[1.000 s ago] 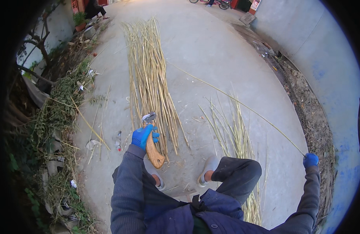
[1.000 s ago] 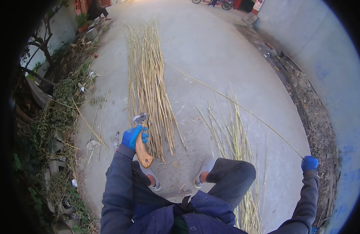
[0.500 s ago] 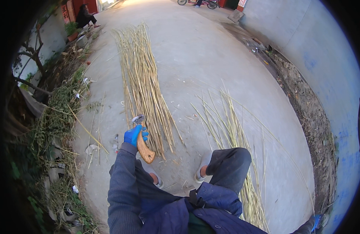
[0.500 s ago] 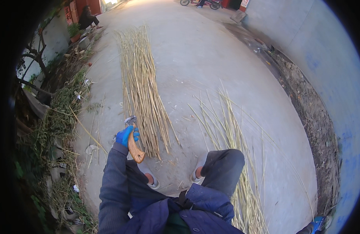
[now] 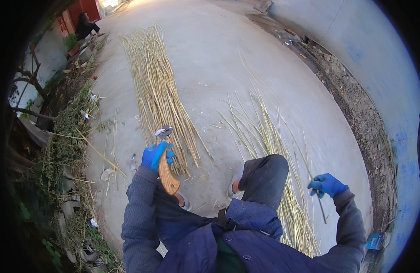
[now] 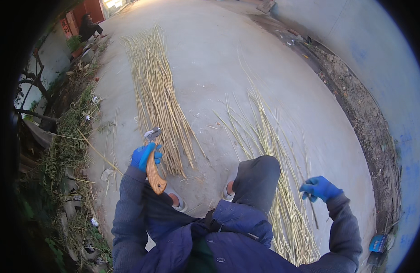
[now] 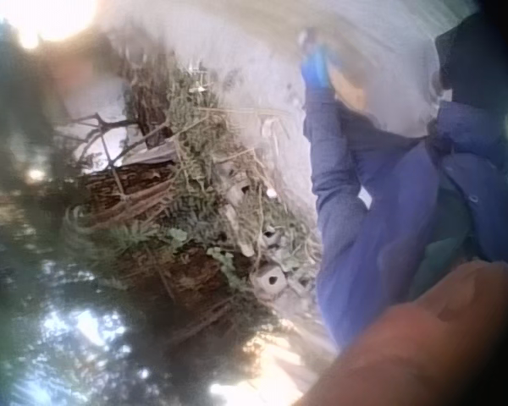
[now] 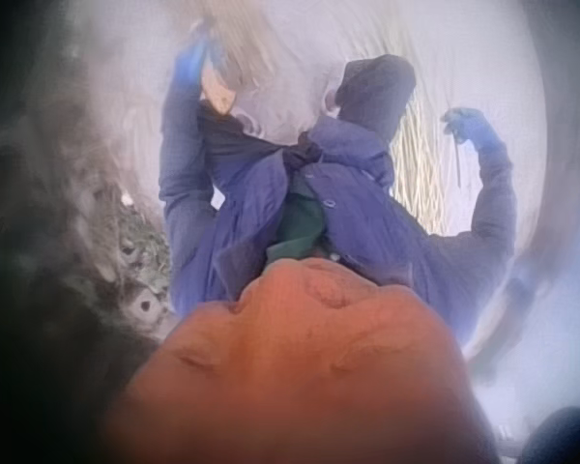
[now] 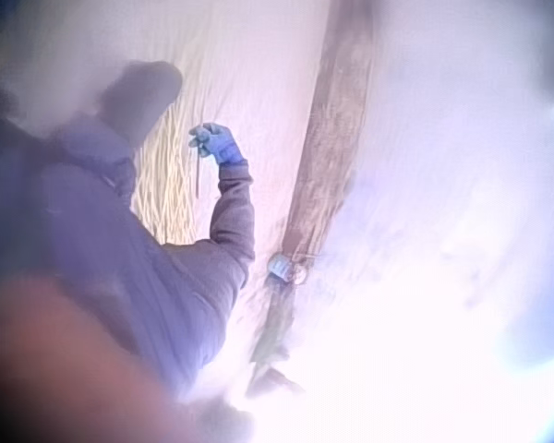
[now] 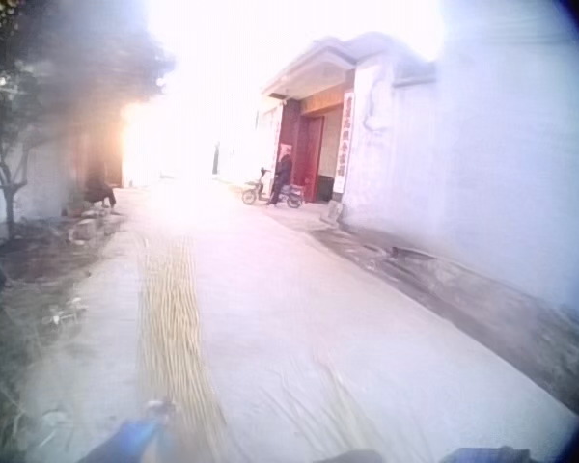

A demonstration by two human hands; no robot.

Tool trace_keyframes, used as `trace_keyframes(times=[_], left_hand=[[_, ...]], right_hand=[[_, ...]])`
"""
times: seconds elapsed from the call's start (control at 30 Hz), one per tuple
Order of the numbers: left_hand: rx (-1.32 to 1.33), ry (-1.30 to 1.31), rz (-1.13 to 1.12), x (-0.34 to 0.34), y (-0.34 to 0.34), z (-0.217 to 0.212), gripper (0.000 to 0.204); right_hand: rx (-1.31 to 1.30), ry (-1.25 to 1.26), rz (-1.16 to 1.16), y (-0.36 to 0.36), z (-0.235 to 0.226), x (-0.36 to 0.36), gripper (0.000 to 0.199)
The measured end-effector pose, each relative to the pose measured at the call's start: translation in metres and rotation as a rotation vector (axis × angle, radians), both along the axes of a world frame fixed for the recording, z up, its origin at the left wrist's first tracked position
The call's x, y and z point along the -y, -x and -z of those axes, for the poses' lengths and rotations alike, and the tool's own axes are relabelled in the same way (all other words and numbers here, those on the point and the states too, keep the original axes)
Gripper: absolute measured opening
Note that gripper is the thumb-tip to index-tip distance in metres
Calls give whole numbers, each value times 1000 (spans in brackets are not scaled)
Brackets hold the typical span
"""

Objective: The person sits on a small stool and uses pruning shears to strip and trim long dried sticks. They repeatedly pick up sticks, remove outer layers, and place the processed pieces on the ground.

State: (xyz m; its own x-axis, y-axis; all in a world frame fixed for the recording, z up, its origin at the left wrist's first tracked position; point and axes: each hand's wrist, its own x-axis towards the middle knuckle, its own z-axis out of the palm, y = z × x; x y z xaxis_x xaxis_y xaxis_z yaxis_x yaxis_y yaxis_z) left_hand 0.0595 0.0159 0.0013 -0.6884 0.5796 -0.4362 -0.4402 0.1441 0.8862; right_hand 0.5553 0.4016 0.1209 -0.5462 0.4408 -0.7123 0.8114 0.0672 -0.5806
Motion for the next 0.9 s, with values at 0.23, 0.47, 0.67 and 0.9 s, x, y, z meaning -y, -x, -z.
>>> trace_keyframes(times=[0.23,0.47,0.67,0.9], left_hand=[[80,-16,246,27,-93,-58,43],[338,63,422,60,-165,-70,37],[385,93,480,78,-181,-60,35],[327,125,503,77,-183,-51,35]], right_hand=[[-343,276,-265,206,49,68,35],[-509,435,-194,318,111,113,39],[-514,476,-196,349,122,140,39],[-536,433,-195,349,114,161,38]])
